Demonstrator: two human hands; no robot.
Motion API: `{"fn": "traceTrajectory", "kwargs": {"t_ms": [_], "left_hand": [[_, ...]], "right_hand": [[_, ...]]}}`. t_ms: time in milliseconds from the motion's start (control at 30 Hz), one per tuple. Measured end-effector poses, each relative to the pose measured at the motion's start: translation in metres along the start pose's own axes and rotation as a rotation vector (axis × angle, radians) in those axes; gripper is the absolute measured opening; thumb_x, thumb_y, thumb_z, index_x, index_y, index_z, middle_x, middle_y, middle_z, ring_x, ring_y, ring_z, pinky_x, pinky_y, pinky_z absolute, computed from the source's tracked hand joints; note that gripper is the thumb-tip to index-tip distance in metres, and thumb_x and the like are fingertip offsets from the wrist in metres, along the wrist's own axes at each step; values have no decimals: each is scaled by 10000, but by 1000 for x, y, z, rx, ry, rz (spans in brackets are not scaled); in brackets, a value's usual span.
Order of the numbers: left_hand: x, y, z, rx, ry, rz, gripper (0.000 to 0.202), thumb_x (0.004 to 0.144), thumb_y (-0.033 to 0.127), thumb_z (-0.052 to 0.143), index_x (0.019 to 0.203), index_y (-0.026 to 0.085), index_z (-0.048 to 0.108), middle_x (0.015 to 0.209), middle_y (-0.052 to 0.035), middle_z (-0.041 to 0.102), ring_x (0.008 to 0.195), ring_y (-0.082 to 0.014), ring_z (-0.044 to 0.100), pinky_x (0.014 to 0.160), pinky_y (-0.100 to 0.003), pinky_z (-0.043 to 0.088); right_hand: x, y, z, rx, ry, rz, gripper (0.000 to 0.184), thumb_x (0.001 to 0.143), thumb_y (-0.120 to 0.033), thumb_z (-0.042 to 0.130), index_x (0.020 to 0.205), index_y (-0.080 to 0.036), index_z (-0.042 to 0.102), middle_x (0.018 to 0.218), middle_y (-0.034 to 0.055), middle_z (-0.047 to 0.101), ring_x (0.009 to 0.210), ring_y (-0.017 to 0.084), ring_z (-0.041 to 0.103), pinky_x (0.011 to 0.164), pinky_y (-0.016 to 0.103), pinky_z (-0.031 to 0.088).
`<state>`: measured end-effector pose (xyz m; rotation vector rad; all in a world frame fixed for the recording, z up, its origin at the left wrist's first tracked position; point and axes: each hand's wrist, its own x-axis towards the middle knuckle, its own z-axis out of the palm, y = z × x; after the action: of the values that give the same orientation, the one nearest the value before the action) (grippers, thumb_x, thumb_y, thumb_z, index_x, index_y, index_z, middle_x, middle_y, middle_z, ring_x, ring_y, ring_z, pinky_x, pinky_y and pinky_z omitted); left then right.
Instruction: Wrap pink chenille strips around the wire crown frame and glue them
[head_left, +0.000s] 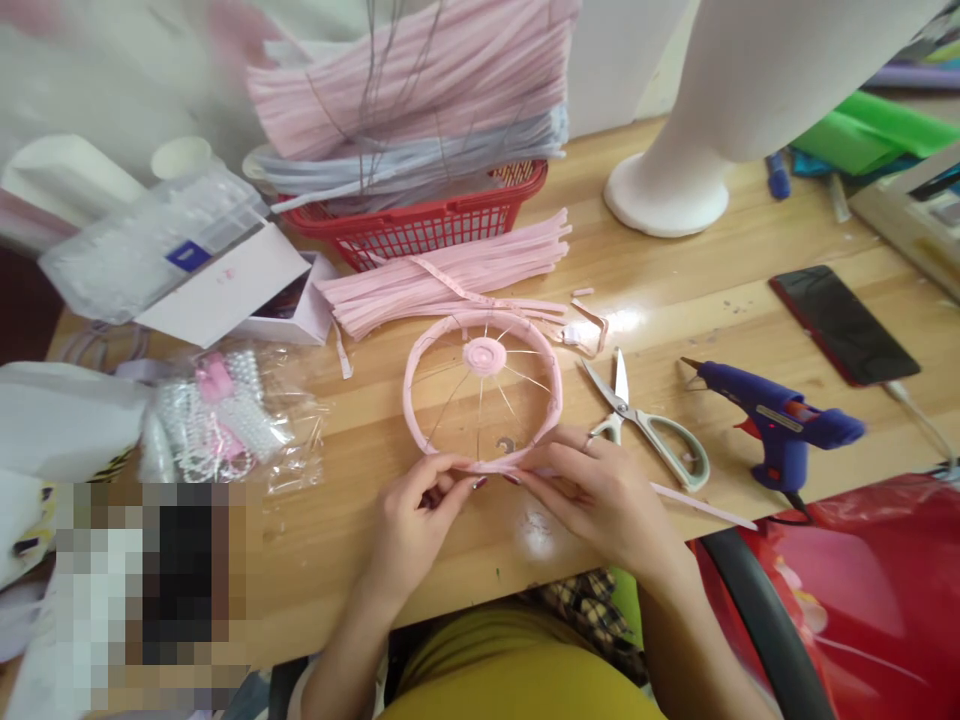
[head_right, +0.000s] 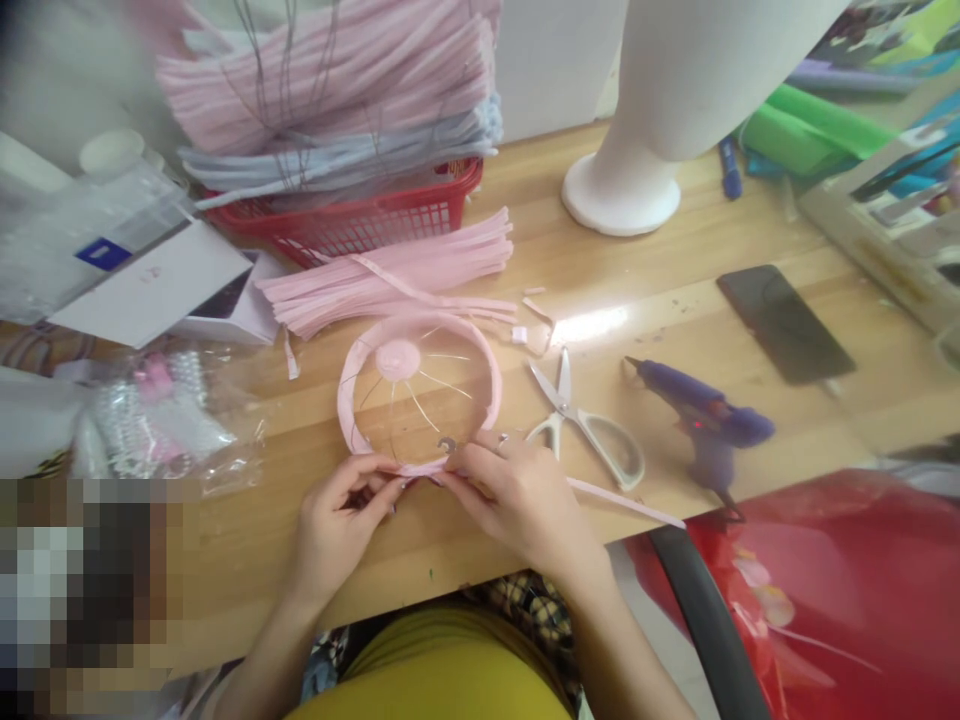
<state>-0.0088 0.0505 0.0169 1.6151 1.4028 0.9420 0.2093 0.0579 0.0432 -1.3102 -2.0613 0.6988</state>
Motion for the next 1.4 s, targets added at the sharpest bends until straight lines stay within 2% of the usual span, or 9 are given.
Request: {"fn": "traceTrajectory", "kwargs": {"t_ms": [233,433,500,567,633,733,933,1200,1400], "left_hand": [[-5,0,-6,22,49,35,144,868,178,677,986,226,743,541,85,554,465,-83,512,510,-181,463],[-6,-7,-25,39,263,65,102,972,267,597,1026,198,649,705,22,627,521,-113,595,454,-190,483],[-5,-9,-30,70,272,119,195,948,273,635,1130,220,678,861,-23,631,664,-147,641,543,-236,546],[-4,-9,-34,113,256,191,264,903,258,693,1163,285,728,1016,-60,612,902,-208,648,778,-350,588],[-2,-6,-38,221,209,301,246,900,241,704,1120,331,766,1178,-88,587,1094,-271,583,978,-483,501],[2,1,-47,424,102,463,164,958,247,637,996,308,784,1330,-105,559,1195,-330,497,1017,-570,397],[-2,8,-56,414,91,539,161,967,268,627,843,262,729,1244,-87,597,1171,-313,489,1011,-534,353],[-15,12,-39,172,241,521,234,1038,304,478,861,229,610,957,-74,641,1018,-238,605,940,-421,483],[-18,15,-48,106,104,581,318,1019,388,527,790,268,714,859,-41,751,1119,-274,599,1093,-511,354]], "right_hand": [[-3,5,1,57,107,7,86,956,-220,651,914,-211,726,1047,102,668,935,219,694,767,331,562],[-8,4,4,174,162,94,157,944,-274,659,805,-215,700,997,88,726,913,224,723,780,339,581],[-10,3,2,247,176,116,176,924,-308,688,778,-213,710,981,95,733,903,228,725,752,327,586],[-11,2,-3,299,185,122,187,904,-329,714,758,-211,714,968,100,740,914,233,724,744,321,585],[-12,3,-8,316,198,106,194,889,-349,732,755,-210,715,947,100,746,929,239,722,771,333,581],[-11,2,-14,344,203,84,212,868,-385,757,755,-211,713,897,88,747,901,236,718,808,355,575],[-13,-9,-15,468,194,66,283,843,-441,774,704,-210,690,790,67,728,783,216,699,713,339,578],[-22,-15,0,599,272,91,283,830,-427,787,688,-215,664,757,49,696,733,193,659,664,317,551],[-26,-19,3,702,279,126,247,803,-386,818,678,-221,685,744,38,687,719,185,636,625,299,518]]}}
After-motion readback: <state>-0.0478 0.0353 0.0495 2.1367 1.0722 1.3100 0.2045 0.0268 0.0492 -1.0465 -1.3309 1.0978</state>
